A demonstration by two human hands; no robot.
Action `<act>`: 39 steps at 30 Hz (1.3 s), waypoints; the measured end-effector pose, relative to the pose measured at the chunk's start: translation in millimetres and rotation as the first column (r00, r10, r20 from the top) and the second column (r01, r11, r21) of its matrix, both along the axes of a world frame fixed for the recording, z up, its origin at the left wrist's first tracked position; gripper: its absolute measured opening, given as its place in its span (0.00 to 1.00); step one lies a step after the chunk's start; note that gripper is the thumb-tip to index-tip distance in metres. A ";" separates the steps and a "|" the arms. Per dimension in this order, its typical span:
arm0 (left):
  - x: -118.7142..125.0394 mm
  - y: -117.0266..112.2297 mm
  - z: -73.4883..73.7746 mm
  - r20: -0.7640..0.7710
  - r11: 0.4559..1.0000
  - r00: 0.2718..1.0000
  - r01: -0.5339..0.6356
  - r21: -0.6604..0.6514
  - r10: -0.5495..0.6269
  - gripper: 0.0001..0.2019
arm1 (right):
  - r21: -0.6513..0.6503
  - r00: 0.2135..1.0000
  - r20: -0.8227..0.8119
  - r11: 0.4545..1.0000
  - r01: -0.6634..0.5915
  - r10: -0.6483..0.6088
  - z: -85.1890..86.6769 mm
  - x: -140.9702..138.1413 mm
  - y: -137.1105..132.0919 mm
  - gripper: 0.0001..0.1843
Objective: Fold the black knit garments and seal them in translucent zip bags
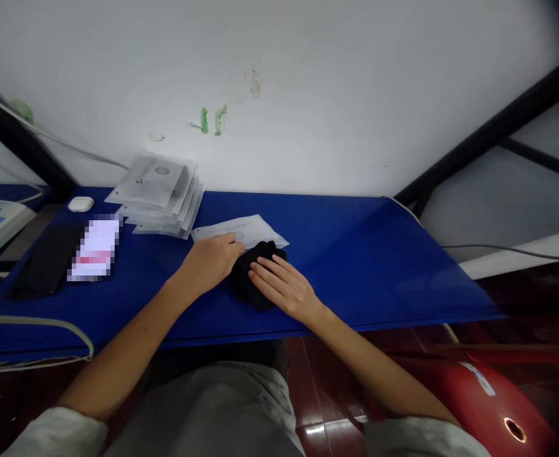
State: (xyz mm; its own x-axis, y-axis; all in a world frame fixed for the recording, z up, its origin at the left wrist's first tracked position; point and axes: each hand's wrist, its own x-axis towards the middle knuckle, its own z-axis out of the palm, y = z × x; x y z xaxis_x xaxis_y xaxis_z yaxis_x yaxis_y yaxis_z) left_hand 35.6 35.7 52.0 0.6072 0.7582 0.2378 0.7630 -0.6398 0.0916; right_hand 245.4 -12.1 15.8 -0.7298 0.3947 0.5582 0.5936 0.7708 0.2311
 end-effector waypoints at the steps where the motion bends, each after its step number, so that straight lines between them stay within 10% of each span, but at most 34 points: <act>1: -0.1 0.5 -0.7 0.012 1.000 1.000 0.003 0.000 -0.003 0.12 | -0.033 1.000 0.005 0.999 -0.016 0.016 -1.7 0.0 2.5 0.17; 14: 4.4 4.4 -7.9 0.014 0.998 0.998 -0.060 -0.030 0.060 0.12 | 0.068 0.993 0.095 0.994 -0.083 0.076 -9.3 -8.8 15.6 0.15; 22: 7.3 3.6 -11.4 -0.017 0.997 1.000 0.021 -0.081 -0.022 0.12 | -0.143 0.996 0.091 0.989 0.037 -0.024 -15.8 -15.6 30.6 0.18; 39: -8.6 2.6 -37.1 -0.064 0.976 0.976 -0.202 0.080 0.207 0.10 | -0.428 0.928 0.023 0.835 0.345 -0.372 -19.9 -38.1 43.5 0.32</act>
